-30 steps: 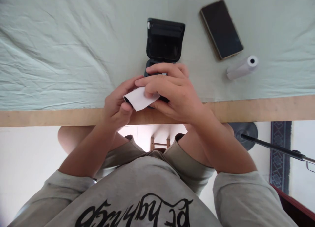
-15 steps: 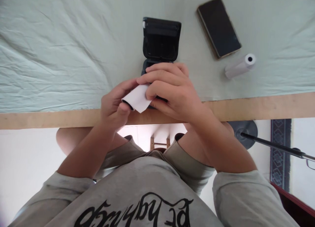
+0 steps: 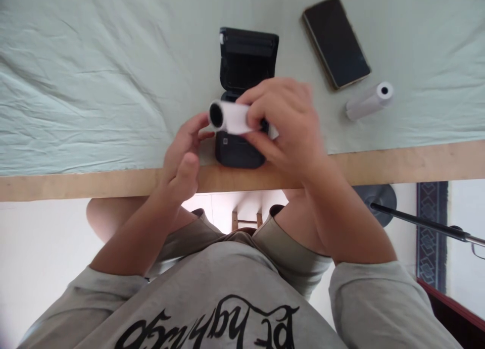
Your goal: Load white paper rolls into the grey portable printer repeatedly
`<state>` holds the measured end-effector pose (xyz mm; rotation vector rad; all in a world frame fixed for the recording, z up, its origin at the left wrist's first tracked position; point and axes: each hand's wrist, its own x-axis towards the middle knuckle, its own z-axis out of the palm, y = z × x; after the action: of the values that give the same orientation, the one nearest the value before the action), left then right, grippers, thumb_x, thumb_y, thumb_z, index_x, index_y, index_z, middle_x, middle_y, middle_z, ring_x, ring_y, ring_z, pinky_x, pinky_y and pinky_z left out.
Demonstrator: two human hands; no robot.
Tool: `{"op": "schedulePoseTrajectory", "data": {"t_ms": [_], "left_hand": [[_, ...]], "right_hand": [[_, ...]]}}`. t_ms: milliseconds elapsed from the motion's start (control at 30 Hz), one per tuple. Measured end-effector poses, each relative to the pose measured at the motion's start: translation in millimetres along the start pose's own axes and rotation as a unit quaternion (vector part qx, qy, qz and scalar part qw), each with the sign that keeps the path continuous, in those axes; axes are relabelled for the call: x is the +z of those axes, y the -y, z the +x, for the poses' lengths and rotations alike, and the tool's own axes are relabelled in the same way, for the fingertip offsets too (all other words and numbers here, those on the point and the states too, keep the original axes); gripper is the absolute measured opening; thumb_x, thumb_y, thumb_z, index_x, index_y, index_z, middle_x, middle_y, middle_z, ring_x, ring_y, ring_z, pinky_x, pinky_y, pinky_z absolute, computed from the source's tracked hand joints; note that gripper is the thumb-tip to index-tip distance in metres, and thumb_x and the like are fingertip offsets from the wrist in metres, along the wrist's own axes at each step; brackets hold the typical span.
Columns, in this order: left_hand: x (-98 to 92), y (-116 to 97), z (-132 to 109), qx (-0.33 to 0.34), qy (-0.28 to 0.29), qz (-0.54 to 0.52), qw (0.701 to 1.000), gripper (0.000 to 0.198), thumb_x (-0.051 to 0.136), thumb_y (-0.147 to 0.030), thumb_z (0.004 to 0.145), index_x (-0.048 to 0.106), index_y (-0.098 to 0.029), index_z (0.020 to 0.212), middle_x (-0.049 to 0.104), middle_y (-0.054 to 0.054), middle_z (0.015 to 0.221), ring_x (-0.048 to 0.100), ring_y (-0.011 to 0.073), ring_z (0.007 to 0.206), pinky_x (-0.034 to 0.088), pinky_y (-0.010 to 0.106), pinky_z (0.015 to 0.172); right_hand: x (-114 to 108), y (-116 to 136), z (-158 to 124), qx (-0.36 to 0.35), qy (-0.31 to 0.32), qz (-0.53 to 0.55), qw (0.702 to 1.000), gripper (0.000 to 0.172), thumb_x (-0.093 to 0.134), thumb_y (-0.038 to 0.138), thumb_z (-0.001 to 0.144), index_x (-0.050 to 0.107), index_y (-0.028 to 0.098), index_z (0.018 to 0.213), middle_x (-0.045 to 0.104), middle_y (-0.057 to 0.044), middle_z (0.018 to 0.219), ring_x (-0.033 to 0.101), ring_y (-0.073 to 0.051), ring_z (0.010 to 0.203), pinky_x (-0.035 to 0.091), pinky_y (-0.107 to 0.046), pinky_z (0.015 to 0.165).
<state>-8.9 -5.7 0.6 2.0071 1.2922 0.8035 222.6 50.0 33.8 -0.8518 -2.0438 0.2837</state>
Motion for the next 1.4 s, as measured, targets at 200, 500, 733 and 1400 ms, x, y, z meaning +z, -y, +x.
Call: {"op": "schedulePoseTrajectory", "data": {"t_ms": [200,500,733,1400], "left_hand": [[4.5,-5,6,0.071,-0.03,0.03,0.997,0.049,0.047,-0.048,0.11,0.051,-0.02,0.15,0.05,0.02,0.163,0.051,0.0321,0.154,0.046,0.054,0.129],[5.8,-6,7,0.064,-0.015,0.032,0.997,0.044,0.051,-0.04,0.107,0.055,-0.018,0.145,0.047,0.021,0.164,0.054,0.0322,0.15,0.046,0.054,0.128],[6.4,-4,6,0.04,-0.02,0.001,0.999,0.054,0.054,-0.046,0.105,0.041,-0.027,0.154,0.049,0.016,0.164,0.051,0.0329,0.153,0.053,0.053,0.121],[13.7,0,12,0.022,-0.051,-0.008,0.998,0.054,0.061,-0.049,0.102,0.043,-0.024,0.147,0.054,0.02,0.153,0.055,0.0349,0.145,0.055,0.053,0.116]], "right_hand": [[-3,-32,-6,0.065,0.018,-0.042,0.997,0.011,0.067,0.041,0.098,0.062,0.032,0.094,0.074,-0.003,0.097,0.068,-0.028,0.091,0.054,-0.05,0.09],[2,-30,-5,0.071,0.049,-0.052,0.995,0.007,0.068,0.033,0.098,0.064,0.032,0.091,0.075,-0.002,0.093,0.07,-0.027,0.091,0.056,-0.047,0.084],[-1,-18,-2,0.075,0.033,-0.045,0.996,0.012,0.069,0.024,0.093,0.064,0.032,0.085,0.077,-0.003,0.093,0.073,-0.026,0.094,0.061,-0.047,0.084],[-9,-6,-20,0.085,0.004,0.042,0.995,0.011,0.066,0.041,0.097,0.065,0.031,0.093,0.067,-0.005,0.1,0.067,-0.026,0.1,0.058,-0.048,0.09]]}}
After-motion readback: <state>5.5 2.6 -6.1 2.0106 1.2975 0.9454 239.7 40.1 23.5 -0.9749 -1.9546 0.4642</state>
